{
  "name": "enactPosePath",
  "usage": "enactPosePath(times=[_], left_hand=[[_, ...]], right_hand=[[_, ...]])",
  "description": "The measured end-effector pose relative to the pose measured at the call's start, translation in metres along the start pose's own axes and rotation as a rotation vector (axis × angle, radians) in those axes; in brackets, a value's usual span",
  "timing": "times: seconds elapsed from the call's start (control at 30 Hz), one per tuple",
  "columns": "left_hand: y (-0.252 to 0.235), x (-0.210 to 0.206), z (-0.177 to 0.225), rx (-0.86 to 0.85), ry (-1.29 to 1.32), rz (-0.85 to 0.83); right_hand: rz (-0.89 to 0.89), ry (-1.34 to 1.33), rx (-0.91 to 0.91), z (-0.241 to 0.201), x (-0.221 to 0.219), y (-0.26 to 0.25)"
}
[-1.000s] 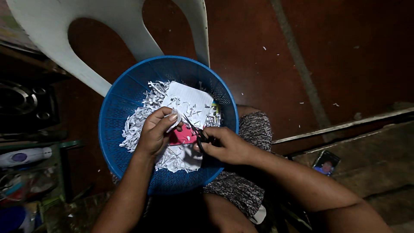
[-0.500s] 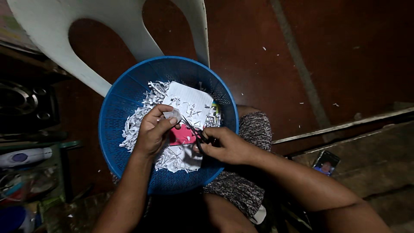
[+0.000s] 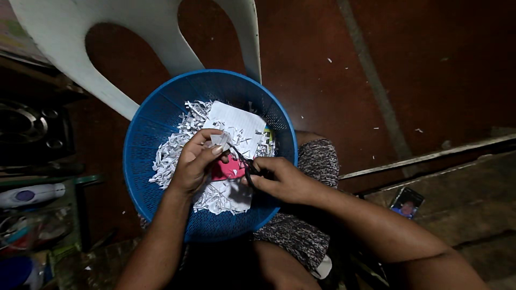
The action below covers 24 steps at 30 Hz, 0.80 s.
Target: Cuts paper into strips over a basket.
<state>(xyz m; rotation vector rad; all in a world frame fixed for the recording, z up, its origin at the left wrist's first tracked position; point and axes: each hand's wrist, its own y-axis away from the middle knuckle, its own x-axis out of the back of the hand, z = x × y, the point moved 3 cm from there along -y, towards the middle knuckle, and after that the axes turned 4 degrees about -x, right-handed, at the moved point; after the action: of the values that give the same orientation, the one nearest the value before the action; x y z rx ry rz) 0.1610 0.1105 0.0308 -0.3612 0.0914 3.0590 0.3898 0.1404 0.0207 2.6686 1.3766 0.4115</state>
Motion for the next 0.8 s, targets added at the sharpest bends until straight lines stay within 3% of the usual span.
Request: enactPosePath(times=[0.8], left_hand=[[0.0004,-0.0048,-0.0029,-0.024,-0.014,-0.023]], right_hand=[[-0.004,0.009,0.052,0.0005,-0.0007,-0.0003]])
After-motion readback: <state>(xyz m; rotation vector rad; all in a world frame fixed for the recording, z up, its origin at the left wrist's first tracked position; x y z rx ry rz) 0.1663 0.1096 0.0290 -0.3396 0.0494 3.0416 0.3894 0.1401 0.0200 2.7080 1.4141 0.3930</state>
